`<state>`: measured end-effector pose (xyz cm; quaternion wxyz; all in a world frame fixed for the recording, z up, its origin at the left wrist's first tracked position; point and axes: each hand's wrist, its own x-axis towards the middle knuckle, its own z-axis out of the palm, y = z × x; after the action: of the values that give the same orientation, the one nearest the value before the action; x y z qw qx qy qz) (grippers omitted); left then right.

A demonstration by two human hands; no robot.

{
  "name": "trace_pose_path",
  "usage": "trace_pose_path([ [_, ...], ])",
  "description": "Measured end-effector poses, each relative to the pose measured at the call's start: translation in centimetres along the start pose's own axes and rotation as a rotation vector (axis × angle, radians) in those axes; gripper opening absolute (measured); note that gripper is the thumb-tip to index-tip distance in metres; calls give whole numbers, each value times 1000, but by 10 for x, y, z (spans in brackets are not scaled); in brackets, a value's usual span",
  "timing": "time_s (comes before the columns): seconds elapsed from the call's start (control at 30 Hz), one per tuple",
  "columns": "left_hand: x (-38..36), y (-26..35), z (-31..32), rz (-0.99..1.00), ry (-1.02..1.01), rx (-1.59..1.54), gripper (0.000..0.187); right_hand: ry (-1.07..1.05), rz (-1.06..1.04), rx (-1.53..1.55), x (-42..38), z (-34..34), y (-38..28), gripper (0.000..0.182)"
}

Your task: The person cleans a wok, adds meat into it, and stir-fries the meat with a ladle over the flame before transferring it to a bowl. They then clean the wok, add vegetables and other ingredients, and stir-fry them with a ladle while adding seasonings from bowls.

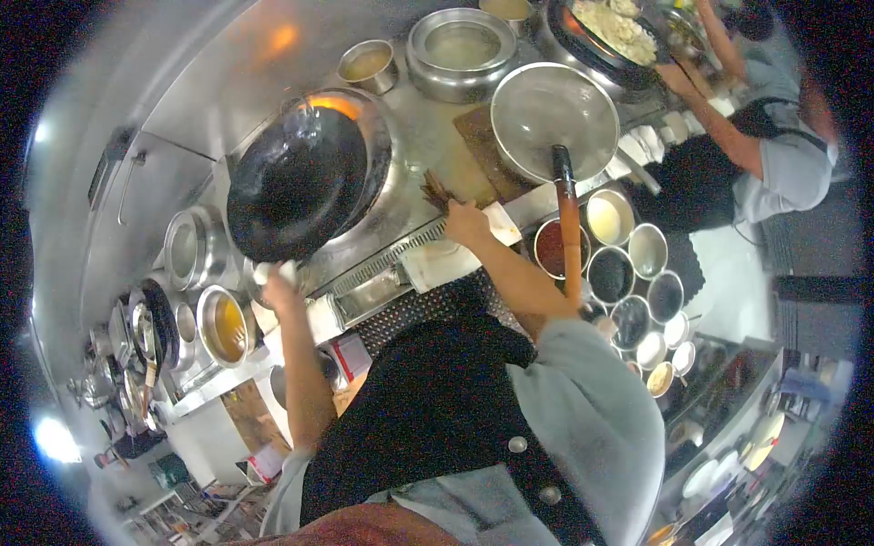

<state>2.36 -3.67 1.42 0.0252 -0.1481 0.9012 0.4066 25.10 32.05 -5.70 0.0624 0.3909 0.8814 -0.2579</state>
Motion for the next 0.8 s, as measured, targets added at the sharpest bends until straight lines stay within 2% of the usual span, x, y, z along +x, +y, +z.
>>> trace_pose_path([
  [0.03,-6,8,24,-359,26,-489,28,0,-19,-10,5,0,7,38],
  [0.1,-2,-25,70,531,67,517,24,-250,-428,-314,16,0,18,43],
  [0.17,-16,7,80,49,-128,-397,32,68,-217,-199,-20,-23,-8,44],
  [0.23,-18,32,59,-192,-350,-480,42,224,-328,-76,-57,-38,-33,43],
  [0.27,-27,37,44,-252,-388,-551,39,199,-382,-83,-69,-22,-39,43],
  [0.3,-36,36,28,-315,-428,-623,37,129,-456,65,-83,-4,-43,43],
  [0.33,-46,21,7,-281,-473,-665,37,47,-515,209,-100,14,-47,44],
  [0.37,-57,-2,-12,-247,-522,-699,38,-217,-477,296,-124,36,-66,49],
  [0.4,-64,-37,-23,-139,-523,-717,35,-447,-399,234,-148,64,-90,50],
  [0.43,-88,-56,-56,-80,-506,-730,33,-628,-422,338,-177,89,-120,51],
  [0.47,-118,-65,-91,-83,-400,-753,33,-816,-532,275,-193,126,-151,54],
  [0.5,-134,-87,-123,-64,-424,-693,37,-964,-581,396,-222,148,-182,53],
  [0.57,-172,-122,-180,-99,-311,-694,32,-1213,-62,936,-269,205,-228,48],
  [0.63,-199,-169,-220,-269,-215,-697,31,-1299,141,1213,-274,247,-262,43],
  [0.67,-210,-185,-245,-374,-219,-635,32,-1388,206,1272,-269,243,-267,35],
  [0.7,-221,-206,-258,-400,-174,-738,35,-1409,239,1313,-267,223,-273,25],
  [0.73,-225,-244,-271,-259,-161,-543,36,-1296,180,1350,-260,216,-275,19],
  [0.77,-235,-252,-285,-314,-178,-568,39,-1175,125,1375,-251,207,-272,15],
  [0.8,-245,-257,-294,-242,-149,-508,42,-1139,21,1307,-237,198,-266,16],
])
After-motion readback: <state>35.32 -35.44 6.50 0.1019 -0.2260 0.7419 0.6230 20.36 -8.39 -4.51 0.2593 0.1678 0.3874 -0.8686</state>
